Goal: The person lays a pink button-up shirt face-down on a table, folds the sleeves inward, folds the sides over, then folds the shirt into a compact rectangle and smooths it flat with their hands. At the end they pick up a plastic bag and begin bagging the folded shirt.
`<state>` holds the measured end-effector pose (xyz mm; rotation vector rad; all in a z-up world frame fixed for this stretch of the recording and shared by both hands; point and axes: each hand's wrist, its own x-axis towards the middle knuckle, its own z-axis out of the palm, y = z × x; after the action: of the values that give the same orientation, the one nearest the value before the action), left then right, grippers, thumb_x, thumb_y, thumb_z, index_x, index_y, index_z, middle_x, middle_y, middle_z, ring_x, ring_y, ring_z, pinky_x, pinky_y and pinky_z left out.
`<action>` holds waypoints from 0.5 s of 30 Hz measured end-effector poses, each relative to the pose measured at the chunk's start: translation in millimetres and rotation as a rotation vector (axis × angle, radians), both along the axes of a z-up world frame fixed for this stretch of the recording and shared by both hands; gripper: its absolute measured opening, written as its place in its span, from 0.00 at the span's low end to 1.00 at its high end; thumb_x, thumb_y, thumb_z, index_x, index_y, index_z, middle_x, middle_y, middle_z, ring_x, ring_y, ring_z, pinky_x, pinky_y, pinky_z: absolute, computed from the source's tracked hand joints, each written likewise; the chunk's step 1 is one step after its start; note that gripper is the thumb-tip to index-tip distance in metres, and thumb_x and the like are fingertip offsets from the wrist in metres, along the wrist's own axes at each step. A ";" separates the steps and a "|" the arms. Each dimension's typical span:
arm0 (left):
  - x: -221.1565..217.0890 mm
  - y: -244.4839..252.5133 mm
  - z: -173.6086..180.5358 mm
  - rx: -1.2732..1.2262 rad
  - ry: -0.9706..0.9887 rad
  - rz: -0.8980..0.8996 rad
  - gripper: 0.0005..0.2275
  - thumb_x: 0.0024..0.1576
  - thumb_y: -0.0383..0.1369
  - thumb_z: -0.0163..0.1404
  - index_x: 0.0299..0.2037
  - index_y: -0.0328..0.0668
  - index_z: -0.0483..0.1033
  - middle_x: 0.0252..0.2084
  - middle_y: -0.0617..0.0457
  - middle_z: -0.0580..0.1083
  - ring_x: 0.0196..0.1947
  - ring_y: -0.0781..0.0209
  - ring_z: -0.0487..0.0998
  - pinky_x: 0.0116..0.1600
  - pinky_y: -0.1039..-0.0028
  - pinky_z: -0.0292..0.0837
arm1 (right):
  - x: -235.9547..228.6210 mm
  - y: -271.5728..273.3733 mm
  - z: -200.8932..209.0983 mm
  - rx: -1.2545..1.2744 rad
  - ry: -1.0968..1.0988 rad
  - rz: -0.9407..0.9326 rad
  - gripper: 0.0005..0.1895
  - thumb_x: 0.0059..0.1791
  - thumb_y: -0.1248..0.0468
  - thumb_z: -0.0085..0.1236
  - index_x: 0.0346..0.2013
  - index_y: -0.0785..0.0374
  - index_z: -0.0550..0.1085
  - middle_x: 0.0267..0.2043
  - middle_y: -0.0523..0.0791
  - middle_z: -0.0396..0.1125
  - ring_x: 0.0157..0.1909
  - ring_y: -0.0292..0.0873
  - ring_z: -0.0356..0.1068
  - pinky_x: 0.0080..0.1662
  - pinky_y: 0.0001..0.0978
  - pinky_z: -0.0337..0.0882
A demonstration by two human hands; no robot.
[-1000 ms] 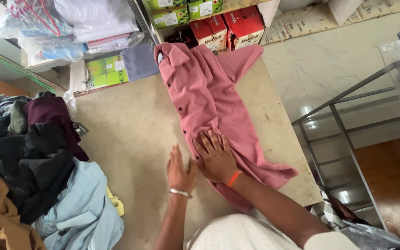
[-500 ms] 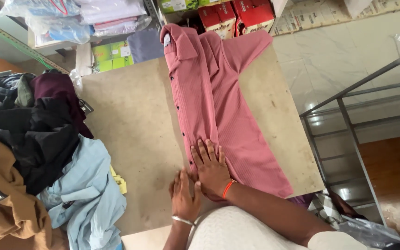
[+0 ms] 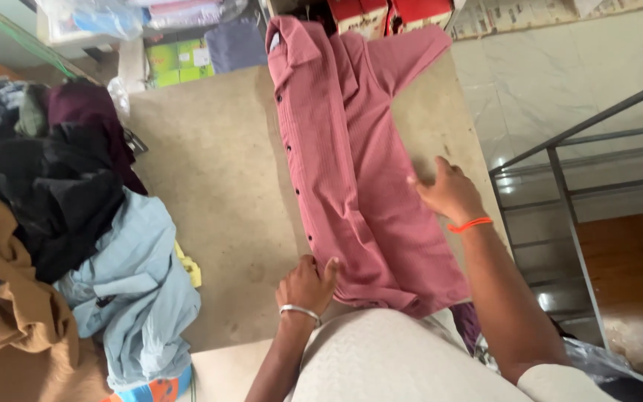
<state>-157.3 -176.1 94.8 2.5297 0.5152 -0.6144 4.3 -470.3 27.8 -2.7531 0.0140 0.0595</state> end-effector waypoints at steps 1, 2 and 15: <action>-4.9 -1.5 -9.8 -0.003 0.011 0.002 0.23 0.58 0.54 0.51 0.48 0.41 0.76 0.39 0.39 0.79 0.44 0.35 0.80 0.50 0.49 0.74 | -11.5 -1.1 8.4 -0.003 0.011 0.002 0.41 0.50 0.41 0.63 0.65 0.66 0.65 0.58 0.63 0.66 0.57 0.67 0.68 0.55 0.53 0.69; -4.4 -1.6 -19.1 -0.017 -0.009 -0.015 0.24 0.56 0.55 0.54 0.46 0.41 0.76 0.39 0.38 0.79 0.44 0.35 0.79 0.49 0.48 0.74 | -17.6 -1.1 18.3 -0.007 0.137 -0.055 0.41 0.48 0.41 0.63 0.66 0.64 0.64 0.51 0.62 0.69 0.52 0.65 0.71 0.52 0.53 0.71; -29.7 11.4 -80.1 -1.429 -0.037 0.773 0.22 0.51 0.28 0.52 0.57 0.42 0.70 0.47 0.55 0.80 0.46 0.62 0.81 0.50 0.67 0.79 | -81.9 -15.1 -1.3 0.215 0.179 -0.059 0.16 0.51 0.54 0.58 0.41 0.65 0.75 0.35 0.55 0.75 0.39 0.61 0.75 0.41 0.50 0.73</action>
<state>-187.0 -164.7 14.7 0.8895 0.6381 -0.3724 -77.6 -485.4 26.5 -2.5218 0.1293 0.2751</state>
